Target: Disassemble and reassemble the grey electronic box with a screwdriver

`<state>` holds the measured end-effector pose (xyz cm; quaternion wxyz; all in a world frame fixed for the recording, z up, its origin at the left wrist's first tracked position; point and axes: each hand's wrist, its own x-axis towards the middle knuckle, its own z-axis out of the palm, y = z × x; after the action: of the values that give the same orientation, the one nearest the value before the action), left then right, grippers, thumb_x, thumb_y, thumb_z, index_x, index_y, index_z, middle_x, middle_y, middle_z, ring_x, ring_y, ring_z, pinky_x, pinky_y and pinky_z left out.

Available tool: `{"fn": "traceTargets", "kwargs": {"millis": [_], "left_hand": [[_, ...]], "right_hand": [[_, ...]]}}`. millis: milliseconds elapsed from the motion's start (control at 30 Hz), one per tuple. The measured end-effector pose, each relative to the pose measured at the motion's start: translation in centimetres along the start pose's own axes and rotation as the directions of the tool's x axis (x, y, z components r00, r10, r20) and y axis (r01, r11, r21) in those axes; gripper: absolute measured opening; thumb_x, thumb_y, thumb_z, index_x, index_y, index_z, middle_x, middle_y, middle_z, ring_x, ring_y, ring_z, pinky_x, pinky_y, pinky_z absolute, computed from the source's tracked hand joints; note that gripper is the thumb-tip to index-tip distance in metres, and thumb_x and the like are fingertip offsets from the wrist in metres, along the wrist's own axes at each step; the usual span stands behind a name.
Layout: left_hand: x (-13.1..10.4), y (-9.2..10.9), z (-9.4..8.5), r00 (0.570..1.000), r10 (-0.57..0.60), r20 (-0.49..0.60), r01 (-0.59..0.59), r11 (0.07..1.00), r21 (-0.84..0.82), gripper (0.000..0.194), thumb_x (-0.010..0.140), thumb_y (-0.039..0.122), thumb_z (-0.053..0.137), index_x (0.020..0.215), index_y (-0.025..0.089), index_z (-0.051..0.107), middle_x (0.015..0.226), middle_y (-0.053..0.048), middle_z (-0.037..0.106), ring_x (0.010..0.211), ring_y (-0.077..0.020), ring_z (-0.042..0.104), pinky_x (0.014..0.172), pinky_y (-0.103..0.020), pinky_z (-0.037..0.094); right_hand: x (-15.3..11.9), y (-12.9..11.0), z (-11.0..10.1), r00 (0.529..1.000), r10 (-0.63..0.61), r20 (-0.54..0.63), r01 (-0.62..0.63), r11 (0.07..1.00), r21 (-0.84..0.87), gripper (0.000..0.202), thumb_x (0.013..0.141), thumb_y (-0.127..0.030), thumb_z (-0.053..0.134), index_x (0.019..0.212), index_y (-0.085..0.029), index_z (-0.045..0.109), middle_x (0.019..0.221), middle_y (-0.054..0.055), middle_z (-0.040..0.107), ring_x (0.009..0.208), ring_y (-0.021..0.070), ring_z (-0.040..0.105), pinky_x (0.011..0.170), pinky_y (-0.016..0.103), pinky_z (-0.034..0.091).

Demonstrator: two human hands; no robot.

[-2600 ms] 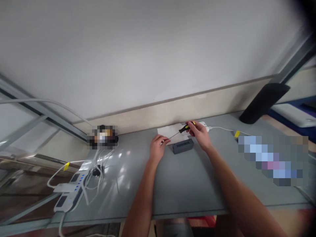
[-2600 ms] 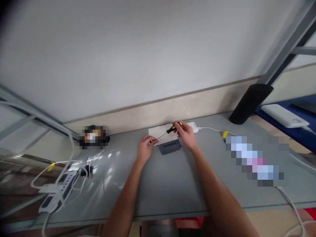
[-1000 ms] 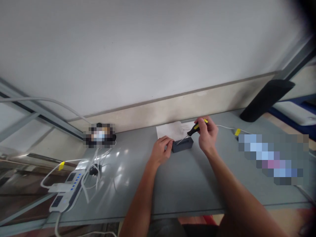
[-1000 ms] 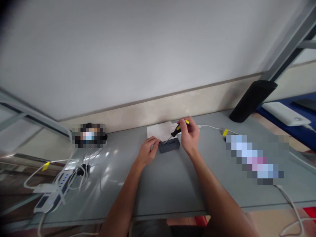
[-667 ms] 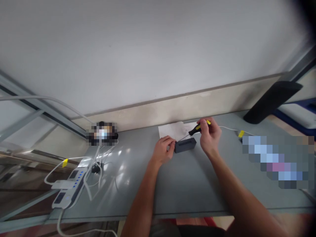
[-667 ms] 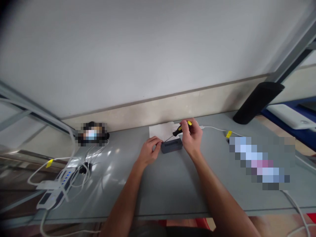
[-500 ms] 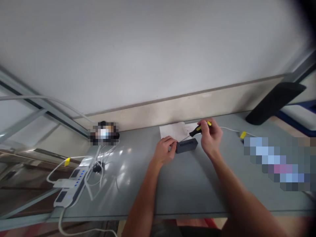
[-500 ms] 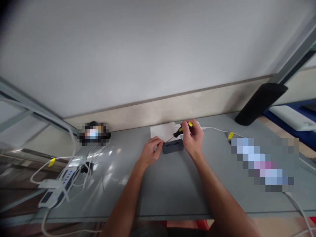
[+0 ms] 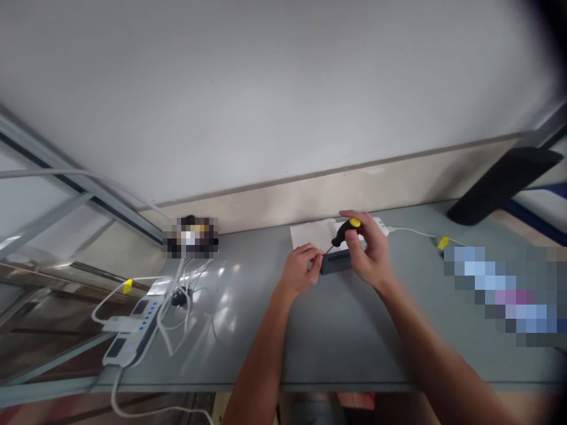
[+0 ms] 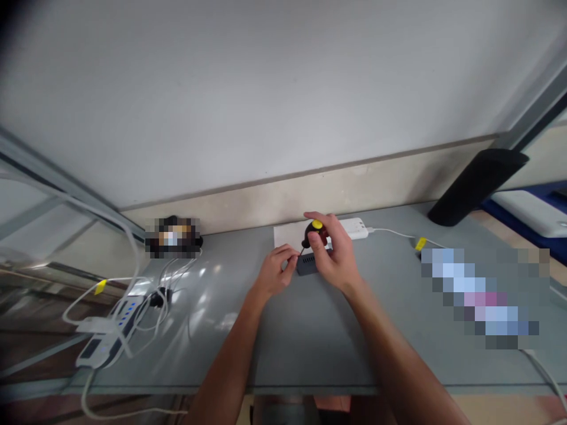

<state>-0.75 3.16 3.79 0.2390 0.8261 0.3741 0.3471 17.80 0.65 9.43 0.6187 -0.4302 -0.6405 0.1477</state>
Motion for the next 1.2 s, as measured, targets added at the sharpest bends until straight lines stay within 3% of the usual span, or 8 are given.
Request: {"fn": "traceTargets", "kwargs": {"millis": [133,300,433,567,667,767,833,1200], "left_hand": [[0.0,0.1,-0.1,1.000,-0.014,-0.002,0.014,1.000,-0.013,0.026,0.102,0.030,0.047,0.092,0.020,0.069,0.088,-0.006,0.068,0.085,-0.0201,0.065,0.084,-0.035,0.052],[0.2,0.1,0.1,0.997,-0.081,0.008,0.082,0.993,-0.088,0.021,0.098,0.026,0.051,0.090,0.020,0.070,0.088,-0.004,0.068,0.080,-0.0172,0.063,0.078,-0.031,0.052],[0.3,0.1,0.4,0.984,-0.178,-0.024,0.173,0.977,-0.127,0.015,0.093,0.021,0.057,0.087,0.020,0.071,0.086,-0.002,0.069,0.076,-0.0151,0.062,0.076,-0.029,0.051],[0.4,-0.3,0.3,0.976,-0.212,-0.044,0.202,0.964,-0.172,0.015,0.093,0.022,0.058,0.091,0.020,0.072,0.091,-0.003,0.072,0.077,-0.0147,0.062,0.077,-0.028,0.050],[0.4,-1.4,0.0,0.956,-0.267,-0.122,0.238,0.948,-0.209,0.028,0.102,0.031,0.048,0.093,0.021,0.072,0.095,-0.004,0.073,0.084,-0.0160,0.065,0.078,-0.028,0.050],[0.4,-3.0,-0.2,0.870,-0.388,-0.305,0.341,0.919,-0.196,0.034,0.105,0.030,0.040,0.090,0.020,0.070,0.088,-0.004,0.071,0.086,-0.0162,0.066,0.079,-0.028,0.048],[0.3,-3.8,-0.2,0.825,-0.433,-0.362,0.407,0.901,-0.150,0.033,0.104,0.029,0.041,0.090,0.019,0.069,0.087,-0.004,0.071,0.082,-0.0161,0.065,0.077,-0.028,0.047],[0.2,-4.5,0.4,0.898,-0.314,-0.308,0.348,0.936,0.060,0.014,0.096,0.020,0.058,0.095,0.021,0.072,0.091,-0.002,0.068,0.072,-0.0131,0.056,0.075,-0.026,0.045]], "right_hand": [[-0.1,-0.2,0.4,0.999,0.011,0.043,-0.014,0.998,0.060,0.036,0.103,-0.045,0.046,0.130,-0.030,0.064,0.091,0.004,0.059,0.078,0.0192,0.058,0.076,0.037,0.050],[-0.2,0.8,0.9,0.986,0.118,-0.122,-0.102,0.987,0.126,0.021,0.096,-0.042,0.063,0.111,-0.027,0.065,0.091,0.003,0.060,0.068,0.0151,0.054,0.062,0.031,0.046],[0.3,2.8,0.7,0.933,0.218,-0.287,-0.182,0.972,0.149,0.023,0.094,-0.045,0.065,0.104,-0.024,0.063,0.076,-0.001,0.058,0.060,0.0123,0.051,0.055,0.027,0.042],[0.8,5.5,0.2,0.835,0.366,-0.411,-0.276,0.925,0.262,0.031,0.093,-0.052,0.063,0.105,-0.023,0.061,0.071,-0.004,0.055,0.056,0.0100,0.049,0.052,0.023,0.039],[0.6,7.0,0.3,0.853,0.469,-0.229,-0.411,0.874,0.261,0.038,0.091,-0.056,0.064,0.105,-0.021,0.063,0.068,-0.003,0.060,0.055,0.0106,0.051,0.051,0.023,0.039],[0.1,7.6,0.8,0.873,0.487,0.020,-0.483,0.859,0.166,0.045,0.089,-0.059,0.065,0.109,-0.018,0.065,0.068,0.000,0.066,0.051,0.0097,0.048,0.047,0.022,0.033],[-0.2,7.7,1.2,0.867,0.489,0.094,-0.497,0.861,0.107,0.049,0.090,-0.061,0.063,0.109,-0.016,0.066,0.071,0.003,0.070,0.049,0.0093,0.047,0.046,0.022,0.032],[-0.3,7.8,1.3,0.836,0.547,0.039,-0.548,0.837,0.014,0.060,0.086,-0.070,0.061,0.110,-0.015,0.066,0.077,0.008,0.076,0.047,0.0091,0.044,0.046,0.023,0.031]]}}
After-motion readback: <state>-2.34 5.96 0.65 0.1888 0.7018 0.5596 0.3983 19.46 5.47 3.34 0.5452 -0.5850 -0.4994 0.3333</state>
